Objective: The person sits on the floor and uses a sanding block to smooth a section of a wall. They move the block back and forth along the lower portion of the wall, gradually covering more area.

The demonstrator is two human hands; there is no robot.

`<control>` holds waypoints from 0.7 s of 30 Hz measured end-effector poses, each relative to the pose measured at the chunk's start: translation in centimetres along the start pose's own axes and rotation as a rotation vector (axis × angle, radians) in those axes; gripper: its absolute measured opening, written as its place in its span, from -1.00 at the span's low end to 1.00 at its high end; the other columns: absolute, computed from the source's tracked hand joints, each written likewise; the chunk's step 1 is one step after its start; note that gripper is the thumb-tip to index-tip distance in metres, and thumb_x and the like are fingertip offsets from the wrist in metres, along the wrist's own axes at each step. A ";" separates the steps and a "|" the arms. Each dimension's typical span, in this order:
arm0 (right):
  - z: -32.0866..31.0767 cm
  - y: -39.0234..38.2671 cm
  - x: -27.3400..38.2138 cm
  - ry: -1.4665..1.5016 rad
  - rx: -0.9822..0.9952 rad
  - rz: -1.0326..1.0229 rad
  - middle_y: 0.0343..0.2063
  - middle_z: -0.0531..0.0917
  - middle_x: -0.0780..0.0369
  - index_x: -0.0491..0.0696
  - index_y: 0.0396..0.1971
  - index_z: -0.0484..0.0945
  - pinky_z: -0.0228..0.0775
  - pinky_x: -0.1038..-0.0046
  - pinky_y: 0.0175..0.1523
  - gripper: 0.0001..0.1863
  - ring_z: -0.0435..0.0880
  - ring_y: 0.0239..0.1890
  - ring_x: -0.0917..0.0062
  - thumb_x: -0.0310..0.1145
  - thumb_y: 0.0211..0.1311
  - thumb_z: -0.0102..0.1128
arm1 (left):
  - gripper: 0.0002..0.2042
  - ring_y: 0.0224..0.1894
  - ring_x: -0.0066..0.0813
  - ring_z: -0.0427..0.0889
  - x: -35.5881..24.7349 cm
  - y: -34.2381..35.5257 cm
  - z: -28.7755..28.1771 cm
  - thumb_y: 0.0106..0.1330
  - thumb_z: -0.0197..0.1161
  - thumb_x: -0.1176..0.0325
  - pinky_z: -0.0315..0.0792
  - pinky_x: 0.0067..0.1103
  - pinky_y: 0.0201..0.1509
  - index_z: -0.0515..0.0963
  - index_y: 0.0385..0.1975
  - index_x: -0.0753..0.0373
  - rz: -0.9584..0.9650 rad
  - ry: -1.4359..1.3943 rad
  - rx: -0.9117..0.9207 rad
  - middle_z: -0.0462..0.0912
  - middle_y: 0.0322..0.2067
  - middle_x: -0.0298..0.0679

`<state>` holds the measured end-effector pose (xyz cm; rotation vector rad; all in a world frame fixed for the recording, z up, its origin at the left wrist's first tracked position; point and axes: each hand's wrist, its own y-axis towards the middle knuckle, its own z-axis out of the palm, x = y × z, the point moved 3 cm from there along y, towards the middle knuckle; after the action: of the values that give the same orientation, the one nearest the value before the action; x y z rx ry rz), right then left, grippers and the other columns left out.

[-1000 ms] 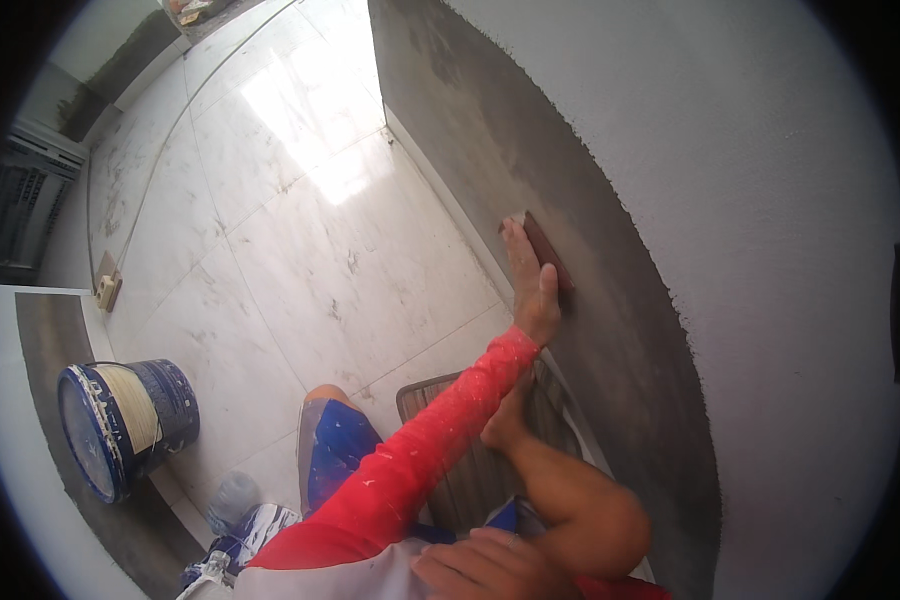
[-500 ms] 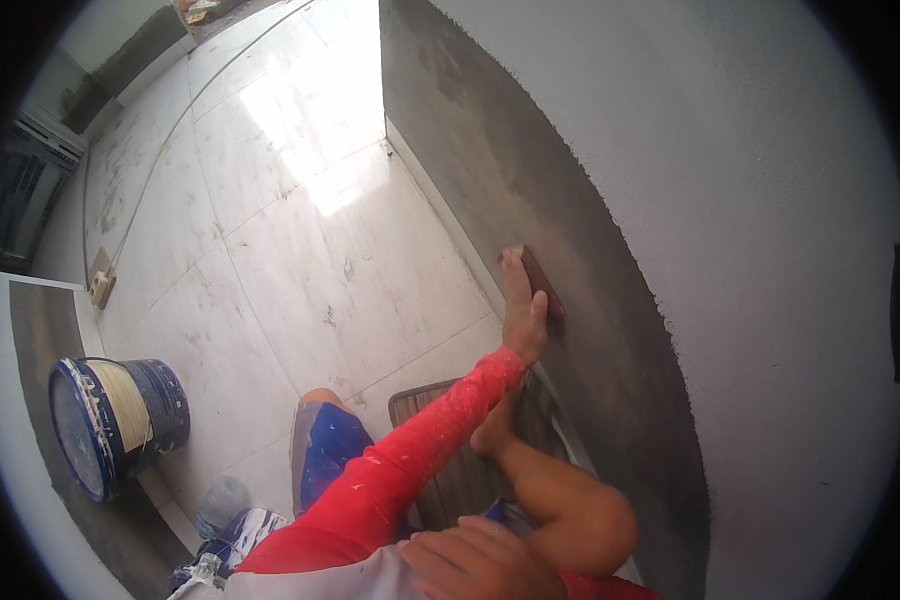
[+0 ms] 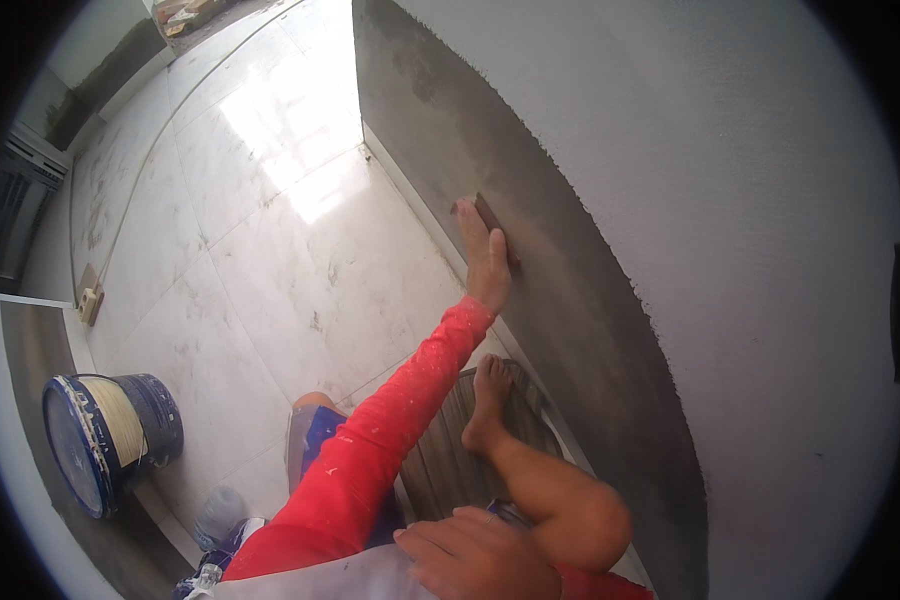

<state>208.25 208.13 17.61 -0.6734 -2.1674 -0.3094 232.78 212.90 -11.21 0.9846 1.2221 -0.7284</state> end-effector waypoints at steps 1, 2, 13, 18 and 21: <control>-0.1 0.1 -0.1 0.028 -0.011 0.002 -0.20 0.67 0.16 -0.14 -0.11 0.61 0.44 0.26 -0.09 -0.65 0.64 -0.22 0.30 -0.40 0.05 0.32 | -0.20 0.62 0.05 -0.44 -1.5 -5.4 2.7 0.60 -0.22 -0.08 -0.39 -0.26 0.64 -0.31 0.55 0.40 0.040 0.026 0.100 -0.38 0.58 0.10; -0.2 0.3 0.1 0.051 -0.022 -0.006 -0.20 0.67 0.16 -0.14 -0.10 0.61 0.44 0.26 -0.09 -0.64 0.64 -0.22 0.30 -0.40 0.05 0.32 | -0.16 0.61 0.15 -0.45 -3.0 -10.8 5.1 0.58 -0.16 -0.11 -0.41 -0.18 0.63 -0.32 0.55 0.40 0.090 0.051 0.196 -0.40 0.58 0.11; 1.9 0.0 -0.2 -0.014 -0.085 -0.002 -0.21 0.67 0.16 -0.11 -0.09 0.61 0.43 0.24 -0.06 -0.67 0.63 -0.22 0.26 -0.32 0.14 0.33 | -0.23 0.61 0.11 -0.32 -5.0 6.9 -2.4 0.63 -0.31 -0.10 -0.35 -0.26 0.63 -0.23 0.53 0.46 0.023 -0.098 -0.154 -0.27 0.57 0.15; 2.5 -0.1 -0.4 0.061 -0.024 0.059 -0.28 0.64 0.16 -0.10 -0.09 0.61 0.42 0.23 -0.09 -0.65 0.60 -0.28 0.27 -0.34 0.11 0.33 | -0.18 0.61 0.14 -0.41 -8.1 -11.5 6.4 0.57 -0.20 -0.14 -0.39 -0.08 0.62 -0.27 0.57 0.34 0.249 0.045 0.084 -0.34 0.58 0.09; 4.2 1.1 0.0 0.010 0.019 0.024 -0.28 0.62 0.17 -0.10 -0.05 0.59 0.43 0.27 -0.06 -0.63 0.61 -0.26 0.31 -0.31 0.13 0.33 | -0.17 0.61 0.19 -0.38 -5.1 -21.5 6.1 0.56 -0.18 -0.14 -0.37 -0.06 0.62 -0.25 0.56 0.35 0.476 0.245 0.352 -0.34 0.58 0.08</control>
<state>206.15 210.88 14.99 -0.6850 -2.1490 -0.2789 215.28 198.11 -10.62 1.6277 1.0215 -0.4572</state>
